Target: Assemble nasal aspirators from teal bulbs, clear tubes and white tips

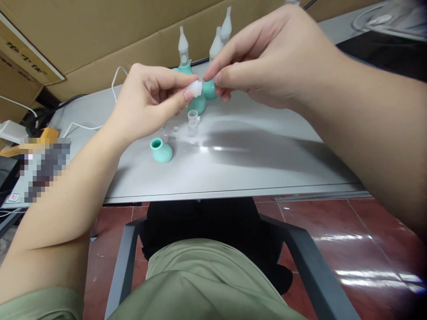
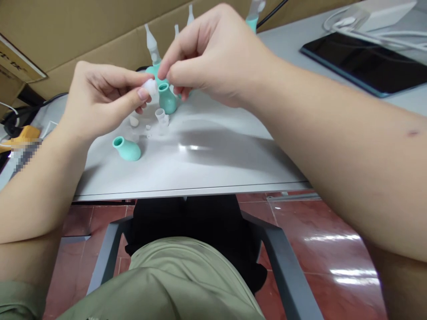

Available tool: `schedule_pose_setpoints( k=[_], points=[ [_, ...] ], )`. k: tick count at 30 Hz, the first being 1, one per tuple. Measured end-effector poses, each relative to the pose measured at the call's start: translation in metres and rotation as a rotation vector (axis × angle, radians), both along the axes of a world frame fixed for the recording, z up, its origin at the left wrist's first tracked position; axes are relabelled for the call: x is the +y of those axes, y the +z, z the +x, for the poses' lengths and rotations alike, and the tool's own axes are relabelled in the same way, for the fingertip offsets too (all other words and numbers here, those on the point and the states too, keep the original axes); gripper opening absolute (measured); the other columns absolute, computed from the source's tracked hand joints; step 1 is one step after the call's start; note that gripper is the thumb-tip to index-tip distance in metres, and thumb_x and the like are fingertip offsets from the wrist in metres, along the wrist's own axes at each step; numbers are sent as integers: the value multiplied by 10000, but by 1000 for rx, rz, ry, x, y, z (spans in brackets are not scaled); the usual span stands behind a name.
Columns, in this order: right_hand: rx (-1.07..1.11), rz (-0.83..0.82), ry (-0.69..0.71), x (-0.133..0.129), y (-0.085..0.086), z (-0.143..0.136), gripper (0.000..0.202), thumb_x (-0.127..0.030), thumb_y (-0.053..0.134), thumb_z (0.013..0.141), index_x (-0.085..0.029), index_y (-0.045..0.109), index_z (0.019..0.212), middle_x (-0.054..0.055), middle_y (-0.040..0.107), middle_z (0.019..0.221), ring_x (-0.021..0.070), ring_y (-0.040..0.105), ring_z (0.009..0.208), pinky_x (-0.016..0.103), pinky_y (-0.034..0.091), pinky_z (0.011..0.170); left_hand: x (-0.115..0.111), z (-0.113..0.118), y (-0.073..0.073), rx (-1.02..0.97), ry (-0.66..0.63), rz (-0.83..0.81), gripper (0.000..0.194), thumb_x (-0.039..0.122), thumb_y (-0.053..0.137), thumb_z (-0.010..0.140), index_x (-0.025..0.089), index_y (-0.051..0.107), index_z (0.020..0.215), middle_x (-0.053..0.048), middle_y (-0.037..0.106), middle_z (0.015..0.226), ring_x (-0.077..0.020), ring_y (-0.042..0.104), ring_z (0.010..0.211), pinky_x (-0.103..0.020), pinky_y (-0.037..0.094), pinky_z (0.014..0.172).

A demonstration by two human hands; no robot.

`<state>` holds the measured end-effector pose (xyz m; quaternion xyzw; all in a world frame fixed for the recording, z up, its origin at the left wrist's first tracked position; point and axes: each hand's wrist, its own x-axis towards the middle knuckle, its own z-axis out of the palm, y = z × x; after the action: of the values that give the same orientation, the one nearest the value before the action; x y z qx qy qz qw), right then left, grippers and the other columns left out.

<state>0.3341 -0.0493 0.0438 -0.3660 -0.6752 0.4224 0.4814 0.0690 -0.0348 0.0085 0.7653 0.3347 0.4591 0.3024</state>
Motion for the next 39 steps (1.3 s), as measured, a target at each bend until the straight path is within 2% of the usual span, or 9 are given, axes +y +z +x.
schedule_pose_setpoints(
  k=[4,8,12,16,20,25,32,36,39],
  points=[
    [-415,-35,9,7,7,15,555,313,838,925,-211,975,806,-54,772,637,43,685,590,95,505,564,-3,-4,9,22,-83,41,190,456,1100,1003,300,1041,1093,-80,941,998,-257,775,833,-416,665,756],
    [-804,21,128,15,1,17,450,230,1052,814,-218,1002,819,-74,777,668,32,636,542,146,432,509,-13,-6,18,123,-166,7,189,467,1067,1025,290,1036,966,-71,837,750,-198,634,627,-386,499,561],
    [-881,60,229,17,-13,13,387,137,1114,802,-230,995,838,-107,764,679,32,604,539,189,396,527,-17,-3,33,386,-229,-149,222,459,1111,921,261,1015,948,-56,792,715,-199,615,601,-393,531,593],
    [-916,101,260,21,-21,11,365,87,1132,807,-246,987,841,-117,766,688,49,607,549,211,406,550,4,3,39,609,-233,-111,152,429,990,977,281,998,944,-8,715,639,-227,694,685,-372,560,680],
    [-999,93,244,24,-20,12,366,63,1158,823,-261,990,848,-99,784,702,76,641,566,236,440,555,28,7,33,802,-409,-147,160,444,1096,903,340,980,865,33,642,562,-189,523,556,-374,462,566],
    [-787,175,244,26,-12,26,343,47,1143,887,-253,977,869,-76,778,724,70,660,616,192,453,531,14,8,39,709,-316,-175,159,473,1125,840,366,1015,882,24,654,585,-197,485,527,-405,390,561],
    [-198,238,-224,19,4,26,445,141,845,1099,-204,770,828,-60,662,741,17,571,681,110,367,573,-3,-2,45,402,-295,-176,252,486,1176,842,312,1044,968,17,612,584,-148,410,509,-382,326,527],
    [-224,192,-332,33,-2,22,394,184,896,1005,-187,847,1129,-102,617,714,49,602,718,173,374,640,8,-10,33,108,-243,54,267,530,1119,1002,274,1049,979,-42,739,741,-159,505,635,-385,376,612],
    [-314,137,-360,41,-8,20,349,88,935,1064,-152,902,1316,-96,621,706,81,557,707,253,378,666,26,-12,22,-42,-283,227,389,688,1096,1050,320,1044,938,28,490,599,-112,251,568,-401,283,582]
  ],
)
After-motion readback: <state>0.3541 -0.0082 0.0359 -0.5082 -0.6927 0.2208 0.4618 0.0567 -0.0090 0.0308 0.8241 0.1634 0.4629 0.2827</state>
